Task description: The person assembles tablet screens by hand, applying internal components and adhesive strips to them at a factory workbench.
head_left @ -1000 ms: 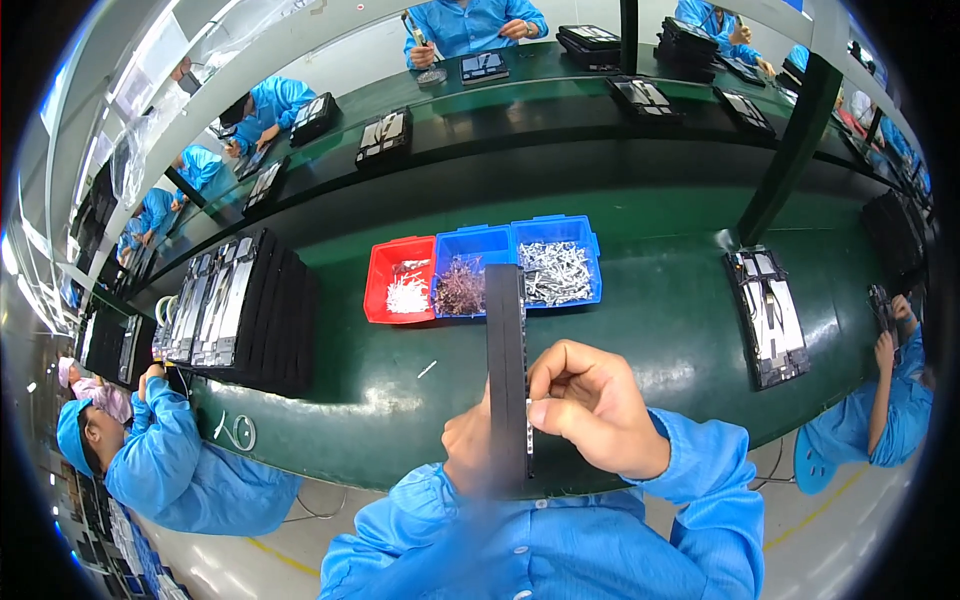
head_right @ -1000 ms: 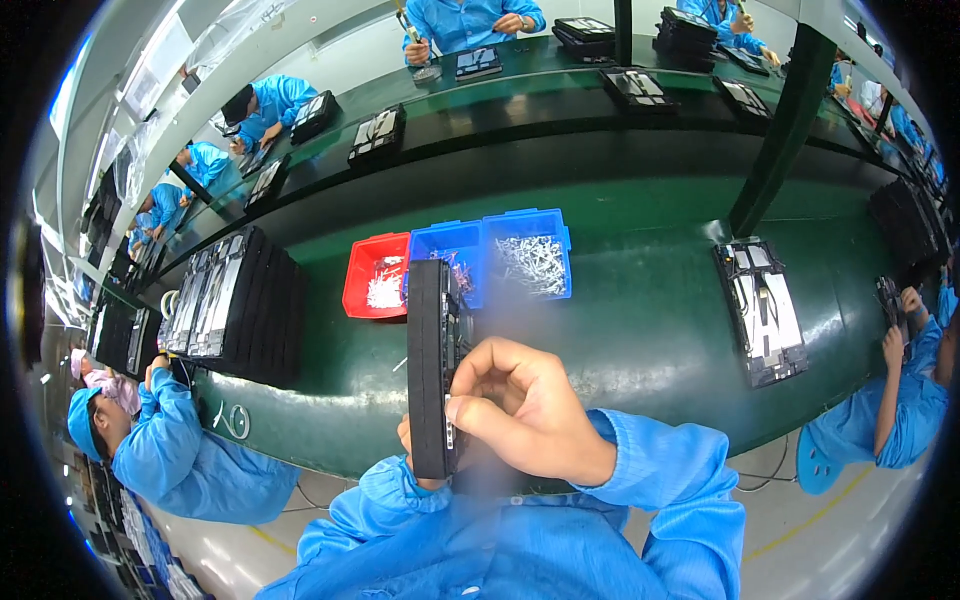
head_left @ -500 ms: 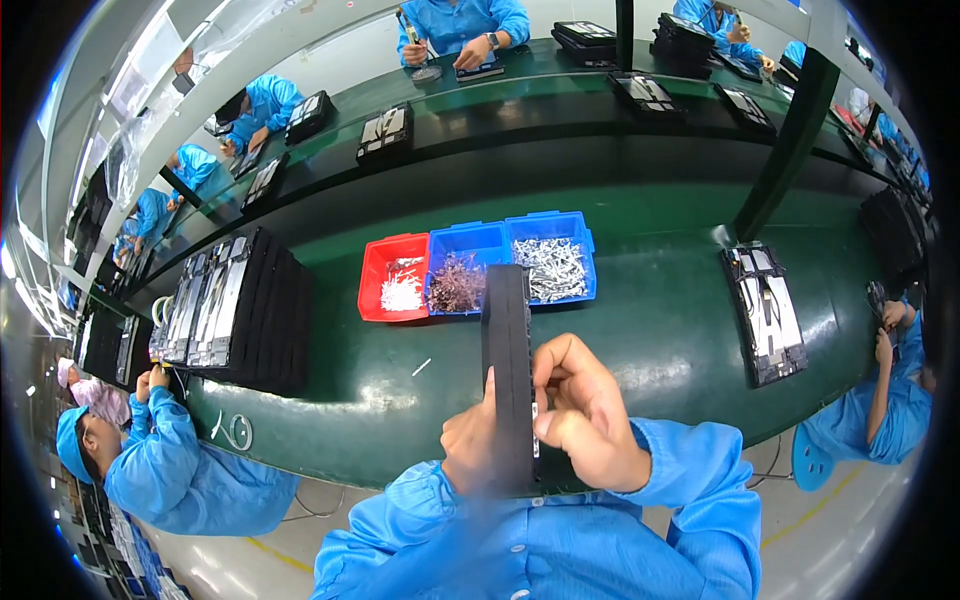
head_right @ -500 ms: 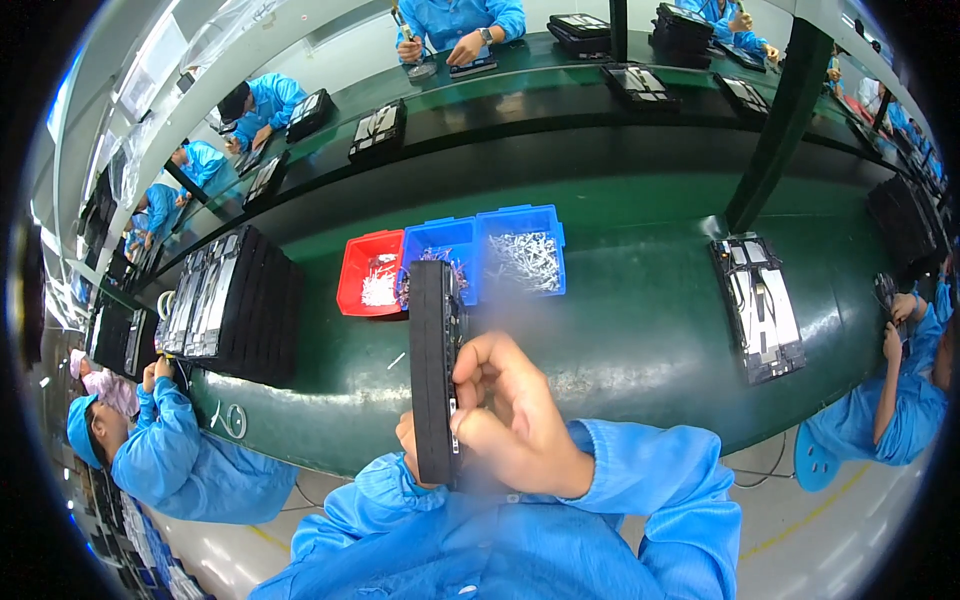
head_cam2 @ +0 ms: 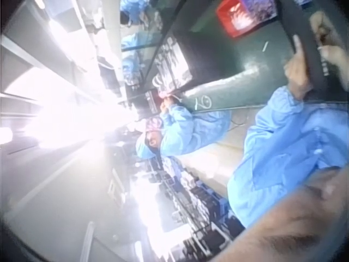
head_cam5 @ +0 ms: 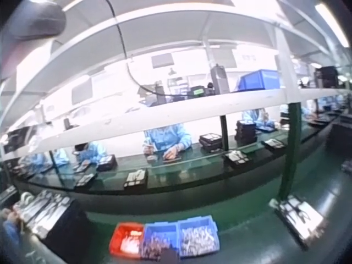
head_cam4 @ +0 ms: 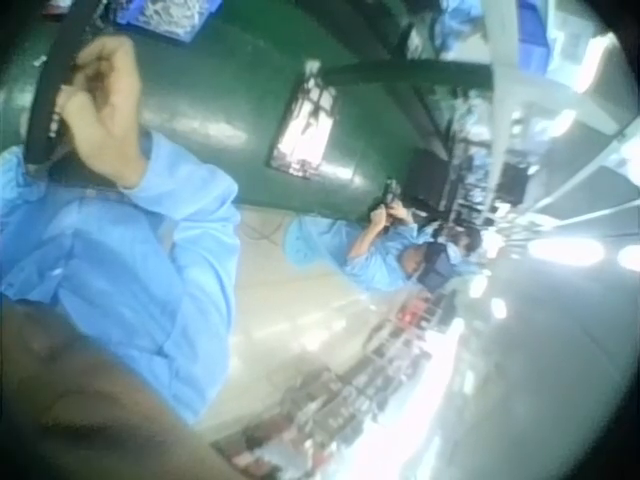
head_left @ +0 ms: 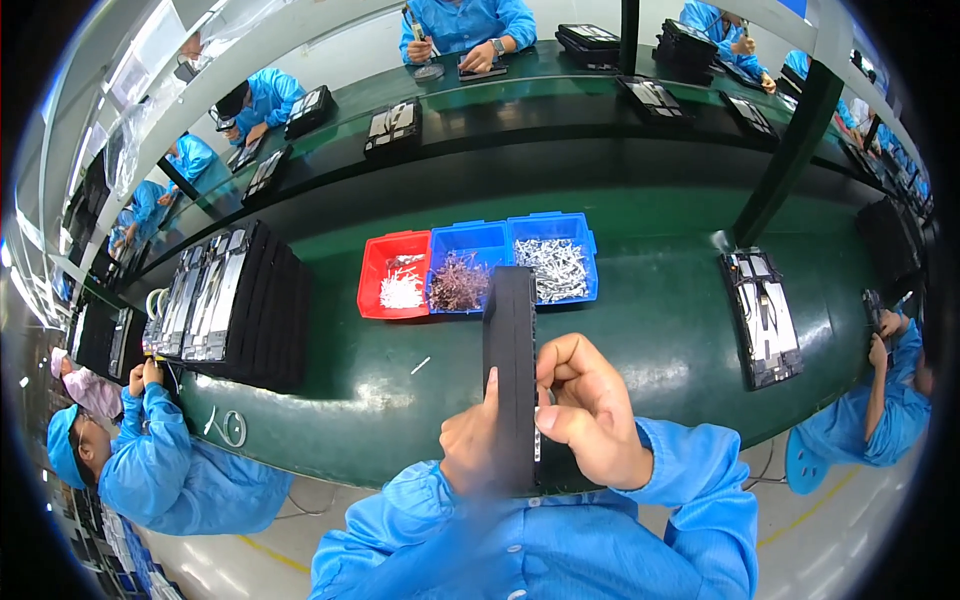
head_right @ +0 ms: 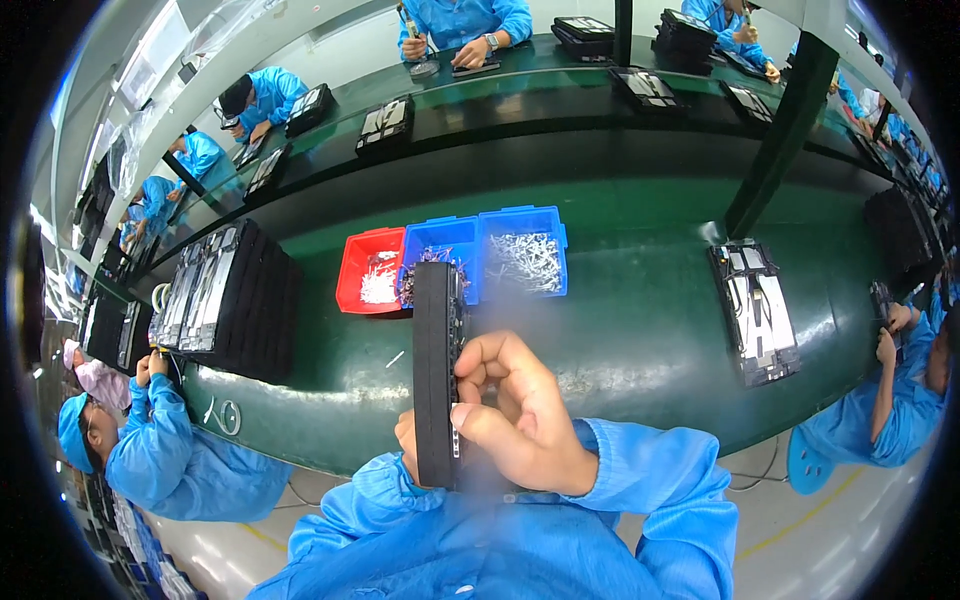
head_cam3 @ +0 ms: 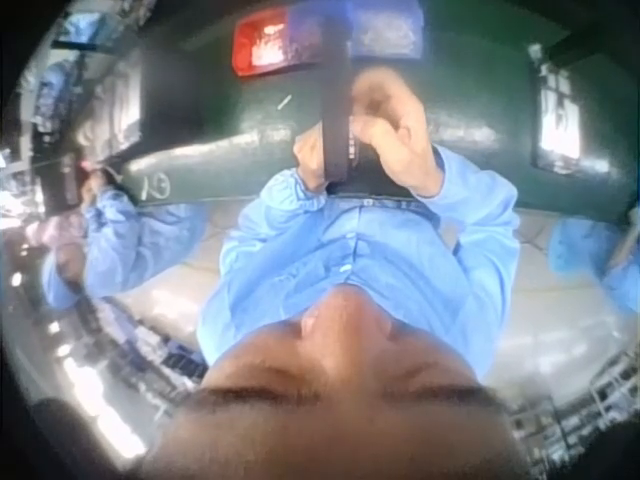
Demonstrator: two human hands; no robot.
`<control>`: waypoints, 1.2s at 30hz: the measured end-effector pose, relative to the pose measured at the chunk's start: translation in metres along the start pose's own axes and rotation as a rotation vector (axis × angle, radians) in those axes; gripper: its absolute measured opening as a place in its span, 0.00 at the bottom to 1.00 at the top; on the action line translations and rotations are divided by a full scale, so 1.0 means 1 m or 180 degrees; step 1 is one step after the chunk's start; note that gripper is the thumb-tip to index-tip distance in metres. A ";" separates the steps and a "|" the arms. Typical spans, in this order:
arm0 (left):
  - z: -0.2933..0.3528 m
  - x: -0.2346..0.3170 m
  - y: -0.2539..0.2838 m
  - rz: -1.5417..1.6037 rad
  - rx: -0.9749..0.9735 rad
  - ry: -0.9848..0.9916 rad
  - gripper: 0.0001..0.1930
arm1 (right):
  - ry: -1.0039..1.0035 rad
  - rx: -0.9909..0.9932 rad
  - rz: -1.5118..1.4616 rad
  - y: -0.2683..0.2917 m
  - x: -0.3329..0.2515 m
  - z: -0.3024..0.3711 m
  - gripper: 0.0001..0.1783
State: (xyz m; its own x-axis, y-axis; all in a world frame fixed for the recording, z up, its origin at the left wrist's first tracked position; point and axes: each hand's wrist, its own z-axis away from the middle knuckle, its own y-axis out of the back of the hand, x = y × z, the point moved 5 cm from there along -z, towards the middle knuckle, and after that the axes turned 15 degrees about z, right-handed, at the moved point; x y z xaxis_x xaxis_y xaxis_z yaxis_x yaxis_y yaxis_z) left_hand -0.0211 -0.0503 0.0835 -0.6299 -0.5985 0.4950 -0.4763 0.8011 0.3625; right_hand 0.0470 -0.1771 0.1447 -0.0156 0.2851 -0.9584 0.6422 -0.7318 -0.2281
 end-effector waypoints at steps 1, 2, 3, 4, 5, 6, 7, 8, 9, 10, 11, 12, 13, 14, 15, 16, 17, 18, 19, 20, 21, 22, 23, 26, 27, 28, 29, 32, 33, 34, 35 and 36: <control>0.002 0.000 0.001 -0.0043 -0.0050 -0.0016 0.31 | -0.0032 0.0040 0.0074 -0.001 -0.002 0.000 0.20; 0.001 0.000 0.002 -0.0042 -0.0042 -0.0010 0.31 | -0.0038 0.0035 0.0079 -0.001 -0.002 -0.001 0.20; 0.000 0.000 0.002 -0.0017 -0.0065 -0.0029 0.32 | -0.0043 0.0033 0.0095 -0.001 -0.002 -0.001 0.20; -0.001 0.001 0.003 0.0008 -0.0087 -0.0048 0.32 | -0.0048 0.0030 0.0110 0.000 -0.002 -0.001 0.20; -0.004 0.001 0.002 0.0008 -0.0081 -0.0043 0.32 | -0.0053 0.0025 0.0114 0.001 0.000 -0.001 0.20; -0.008 0.004 0.002 0.0066 -0.0031 -0.0112 0.33 | 0.0013 -0.0029 0.0029 0.003 0.000 -0.001 0.20; -0.009 0.006 0.002 0.0122 0.0019 -0.0182 0.35 | 0.0081 -0.0083 -0.0059 0.003 0.000 -0.001 0.20; -0.007 0.004 0.002 0.0121 0.0022 -0.0176 0.35 | 0.0075 -0.0086 -0.0058 0.003 -0.001 -0.001 0.20; -0.005 0.002 0.002 0.0114 -0.0020 -0.0164 0.35 | 0.0031 -0.0088 -0.0077 0.003 -0.002 -0.001 0.20; -0.004 0.002 0.002 0.0112 -0.0064 -0.0150 0.36 | -0.0015 -0.0087 -0.0094 0.003 -0.003 -0.001 0.20; -0.005 0.003 0.002 0.0118 -0.0062 -0.0141 0.36 | -0.0025 -0.0084 -0.0092 0.004 -0.002 -0.001 0.20; -0.006 0.004 0.002 0.0086 -0.0121 -0.0073 0.36 | -0.0009 -0.0122 -0.0066 0.005 -0.001 -0.001 0.20; -0.006 0.005 0.001 0.0053 -0.0175 -0.0002 0.35 | 0.0003 -0.0164 -0.0038 0.006 -0.001 -0.001 0.20; -0.004 0.004 0.002 0.0060 -0.0168 0.0014 0.35 | -0.0015 -0.0165 -0.0032 0.006 -0.002 -0.001 0.20; -0.001 0.001 0.002 0.0016 -0.0254 0.0017 0.35 | -0.0060 -0.0182 -0.0060 0.006 -0.002 -0.001 0.21; 0.001 -0.002 0.001 -0.0023 -0.0339 0.0014 0.35 | -0.0100 -0.0196 -0.0083 0.006 -0.003 -0.001 0.21; 0.002 -0.002 0.001 -0.0011 -0.0329 0.0026 0.35 | -0.0116 -0.0195 -0.0072 0.005 -0.001 0.000 0.21; 0.002 -0.002 0.001 -0.0006 -0.0345 -0.0015 0.35 | -0.0084 -0.0130 -0.0118 0.005 0.002 0.002 0.24; 0.002 -0.002 0.001 0.0005 -0.0370 -0.0069 0.35 | -0.0042 -0.0053 -0.0164 0.004 0.005 0.004 0.27; 0.003 -0.004 0.000 0.0018 -0.0369 -0.0069 0.35 | -0.0045 -0.0043 -0.0156 0.002 0.009 0.006 0.27; 0.004 -0.007 0.000 0.0184 -0.0331 -0.0002 0.35 | 0.0167 -0.0043 -0.0113 0.000 0.010 0.007 0.30; 0.005 -0.008 0.000 0.0345 -0.0292 0.0073 0.35 | 0.0373 -0.0047 -0.0073 -0.004 0.009 0.010 0.33; 0.006 -0.009 -0.001 0.0353 -0.0294 0.0078 0.35 | 0.0366 -0.0041 -0.0071 -0.007 0.010 0.012 0.33; 0.004 -0.010 -0.001 0.0119 -0.0164 -0.0072 0.35 | 0.0333 0.0081 -0.0209 -0.014 0.012 0.016 0.38; 0.003 -0.011 0.000 0.0077 -0.0100 -0.0098 0.35 | 0.0335 0.0086 -0.0204 -0.016 0.012 0.015 0.38; 0.003 -0.011 0.001 0.0028 -0.0037 -0.0125 0.35 | 0.0305 0.0113 -0.0159 -0.017 0.012 0.015 0.39; 0.003 -0.010 0.002 0.0026 -0.0039 -0.0132 0.35 | 0.0278 0.0139 -0.0117 -0.017 0.012 0.014 0.41; 0.007 -0.020 0.003 0.0399 -0.0017 0.0295 0.32 | 0.0260 0.0177 0.0017 -0.019 0.015 0.010 0.40; 0.011 -0.025 0.001 0.0591 0.0131 0.0323 0.27 | 0.0276 0.0175 0.0014 -0.017 0.011 0.008 0.40; 0.014 -0.029 0.005 0.0754 0.0278 0.0349 0.22 | 0.0219 0.0064 0.0102 -0.015 0.004 0.006 0.39; 0.019 -0.026 0.011 0.0724 0.0276 0.0338 0.22 | 0.0155 -0.0043 0.0195 -0.011 0.001 0.003 0.38; 0.027 -0.026 0.012 0.0732 0.0005 0.0749 0.16 | 0.0532 -0.0194 0.0204 -0.004 -0.006 0.003 0.34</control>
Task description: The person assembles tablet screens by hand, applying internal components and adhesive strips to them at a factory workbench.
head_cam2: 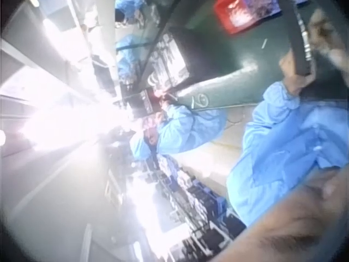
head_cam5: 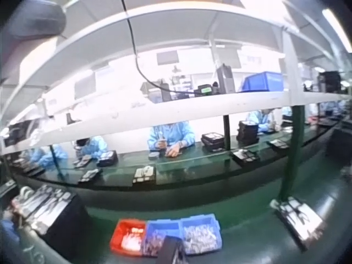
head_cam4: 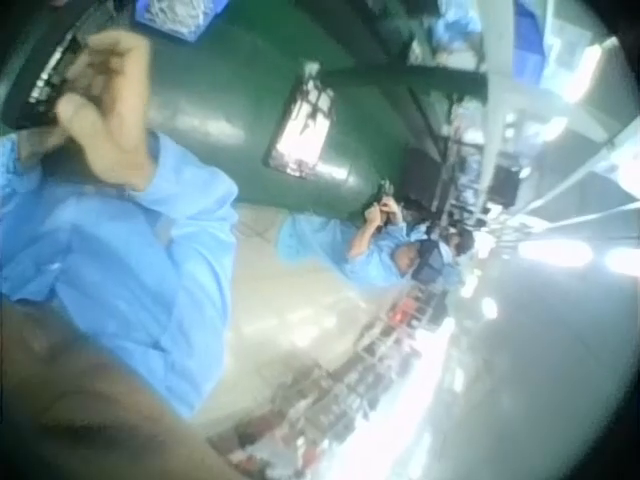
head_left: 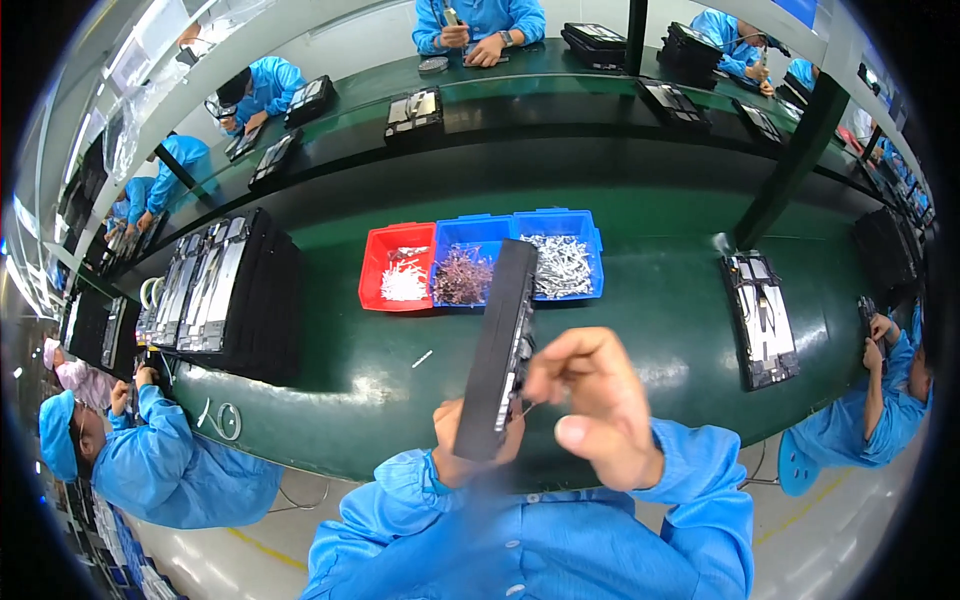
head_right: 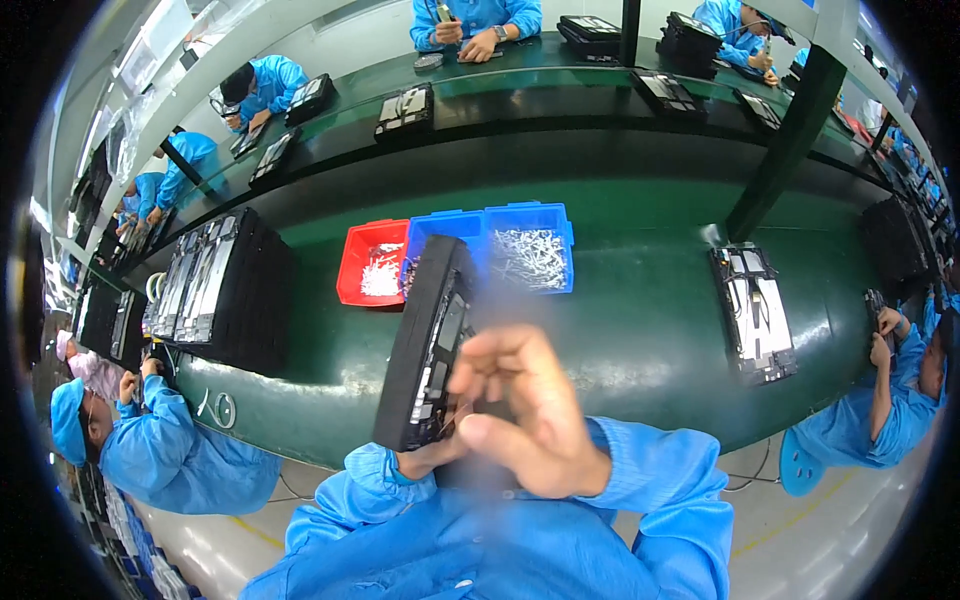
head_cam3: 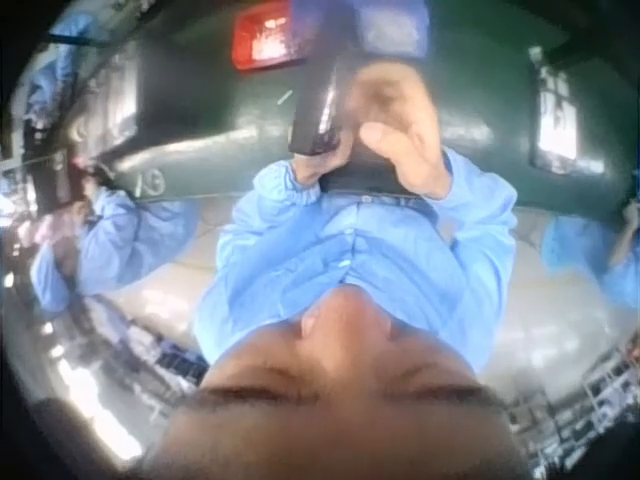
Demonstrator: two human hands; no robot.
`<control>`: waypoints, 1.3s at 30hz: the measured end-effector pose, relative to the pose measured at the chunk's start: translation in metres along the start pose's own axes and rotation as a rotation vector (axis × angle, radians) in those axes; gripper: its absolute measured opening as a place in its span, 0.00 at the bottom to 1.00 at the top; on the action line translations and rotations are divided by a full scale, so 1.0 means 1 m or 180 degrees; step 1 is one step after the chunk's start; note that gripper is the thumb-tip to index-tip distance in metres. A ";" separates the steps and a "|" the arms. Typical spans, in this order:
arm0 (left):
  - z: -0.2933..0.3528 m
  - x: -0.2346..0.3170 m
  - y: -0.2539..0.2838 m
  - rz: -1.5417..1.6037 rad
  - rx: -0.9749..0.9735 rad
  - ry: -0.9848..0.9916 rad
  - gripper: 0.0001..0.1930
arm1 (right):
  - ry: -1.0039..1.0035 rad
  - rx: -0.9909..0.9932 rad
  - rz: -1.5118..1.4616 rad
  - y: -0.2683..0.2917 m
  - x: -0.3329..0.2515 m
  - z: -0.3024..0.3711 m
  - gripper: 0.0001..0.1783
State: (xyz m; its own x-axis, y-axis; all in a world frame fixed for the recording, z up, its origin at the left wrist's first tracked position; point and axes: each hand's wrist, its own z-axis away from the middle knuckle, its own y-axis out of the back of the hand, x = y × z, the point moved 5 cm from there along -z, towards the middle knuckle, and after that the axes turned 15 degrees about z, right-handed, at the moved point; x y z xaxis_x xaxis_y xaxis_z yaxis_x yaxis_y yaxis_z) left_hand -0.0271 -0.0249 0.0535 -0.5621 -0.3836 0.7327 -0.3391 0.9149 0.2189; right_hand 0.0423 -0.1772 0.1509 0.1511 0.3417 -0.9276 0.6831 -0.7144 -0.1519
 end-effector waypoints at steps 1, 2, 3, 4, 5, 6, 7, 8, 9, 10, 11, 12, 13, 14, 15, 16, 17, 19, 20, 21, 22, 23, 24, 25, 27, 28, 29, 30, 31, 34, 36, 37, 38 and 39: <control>0.004 -0.002 0.001 -0.0005 -0.0221 0.0441 0.10 | 0.0170 0.0258 0.0547 0.007 -0.011 -0.001 0.26; -0.009 0.019 0.002 0.0178 -0.0266 -0.0020 0.08 | 0.0398 0.0469 0.0943 0.018 -0.020 -0.001 0.22; 0.000 0.021 0.005 0.0814 0.0030 0.0417 0.13 | 0.0627 0.0678 0.1336 0.029 -0.027 -0.001 0.18; 0.001 0.023 0.006 0.1357 0.0312 0.0759 0.15 | 0.0749 0.0908 0.1412 0.037 -0.032 -0.001 0.15; 0.003 0.020 0.006 0.1927 0.0587 0.1097 0.18 | 0.0862 0.1155 0.1507 0.045 -0.036 0.001 0.12; 0.002 0.019 0.011 0.1921 0.0613 0.1103 0.18 | 0.0811 0.1234 0.1823 0.057 -0.033 0.003 0.10; 0.001 0.014 0.011 0.2235 0.0327 0.1515 0.20 | 0.0601 0.1327 0.1988 0.069 -0.028 0.007 0.10; 0.000 0.008 0.011 0.2551 0.0037 0.1924 0.22 | 0.0271 0.1206 0.2045 0.075 -0.020 0.010 0.13; -0.004 0.003 0.010 0.2912 -0.0115 0.2227 0.24 | -0.0068 0.1093 0.2108 0.080 -0.013 0.014 0.17; -0.011 0.003 0.009 0.3031 0.0046 0.2473 0.25 | -0.0414 0.0862 0.1896 0.082 -0.001 0.019 0.21; -0.014 0.005 0.006 0.3180 0.0180 0.2733 0.25 | -0.0773 0.0666 0.1702 0.083 0.011 0.029 0.26; -0.014 0.000 0.006 0.3089 0.0267 0.2826 0.26 | -0.1012 0.0287 0.1669 0.088 0.030 0.045 0.30; -0.014 -0.006 0.005 0.3108 0.0311 0.2780 0.28 | -0.0752 0.0202 0.1213 0.078 0.040 0.051 0.30; -0.006 -0.013 0.005 0.2947 0.0683 0.2883 0.28 | -0.1196 0.0019 0.0875 0.069 0.047 0.058 0.31; -0.007 -0.011 0.004 0.3134 0.0692 0.3022 0.27 | -0.1183 0.0081 0.0842 0.064 0.053 0.061 0.33; -0.010 -0.012 0.002 0.3116 0.0547 0.3166 0.27 | -0.1331 0.0156 0.0606 0.068 0.059 0.066 0.35; -0.015 -0.011 -0.003 0.3119 0.0433 0.3016 0.29 | -0.1384 0.0230 0.0510 0.073 0.056 0.065 0.34; -0.012 -0.025 -0.012 0.2898 -0.0656 0.2661 0.41 | -0.1395 0.0574 0.0463 0.102 0.053 0.074 0.34; -0.006 -0.031 -0.014 0.3052 -0.0830 0.2896 0.40 | -0.1476 0.0875 0.0824 0.125 0.048 0.085 0.34; -0.002 -0.033 -0.018 0.3182 -0.0991 0.3126 0.40 | -0.1547 0.1147 0.1174 0.153 0.040 0.099 0.34; -0.007 -0.032 -0.021 0.3243 -0.1013 0.3123 0.40 | -0.1418 0.1620 0.1532 0.185 0.031 0.116 0.35; -0.010 -0.036 -0.027 0.2759 -0.1285 0.3262 0.35 | -0.1390 0.1830 0.1571 0.215 0.015 0.128 0.35; -0.010 -0.039 -0.030 0.2257 -0.1555 0.3378 0.31 | -0.1243 0.1977 0.1683 0.250 0.001 0.140 0.35; -0.007 -0.045 -0.032 0.2293 -0.1551 0.3377 0.31 | -0.1320 0.2185 0.1818 0.277 -0.017 0.151 0.36; 0.004 -0.059 -0.033 0.1741 -0.1688 0.3162 0.21 | -0.1326 0.2267 0.1858 0.337 -0.036 0.171 0.37; 0.004 -0.061 -0.033 0.1752 -0.1653 0.3166 0.21 | -0.1439 0.2271 0.1961 0.358 -0.043 0.176 0.38; 0.004 -0.062 -0.033 0.1760 -0.1579 0.3182 0.20 | -0.1511 0.2135 0.1943 0.380 -0.046 0.182 0.37; 0.005 -0.064 -0.033 0.1759 -0.1503 0.3200 0.19 | -0.1552 0.2133 0.1866 0.394 -0.046 0.185 0.36; 0.005 -0.064 -0.032 0.1761 -0.1477 0.3195 0.19 | -0.1586 0.2126 0.1787 0.406 -0.044 0.186 0.36; 0.006 -0.066 -0.032 0.1760 -0.1447 0.3226 0.19 | -0.1743 0.2554 0.1847 0.449 -0.032 0.209 0.35; 0.006 -0.065 -0.032 0.1818 -0.1418 0.3203 0.18 | -0.1725 0.2458 0.1749 0.464 -0.024 0.214 0.35; 0.007 -0.065 -0.032 0.1807 -0.1419 0.3193 0.18 | -0.1729 0.2360 0.1649 0.468 -0.021 0.215 0.35; 0.008 -0.065 -0.032 0.1798 -0.1400 0.3194 0.18 | -0.1714 0.2363 0.1641 0.473 -0.019 0.217 0.35; 0.008 -0.064 -0.031 0.1789 -0.1385 0.3194 0.18 | -0.1770 0.2391 0.1691 0.478 -0.018 0.221 0.35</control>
State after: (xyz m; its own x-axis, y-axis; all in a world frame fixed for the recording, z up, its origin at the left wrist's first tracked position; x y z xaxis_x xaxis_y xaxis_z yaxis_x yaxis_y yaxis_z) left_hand 0.0135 -0.0299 -0.0055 0.3457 0.1680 0.9232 0.1506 0.9612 -0.2313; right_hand 0.2081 -0.6592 0.0192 -0.1763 -0.3135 -0.9331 -0.0169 -0.9468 0.3214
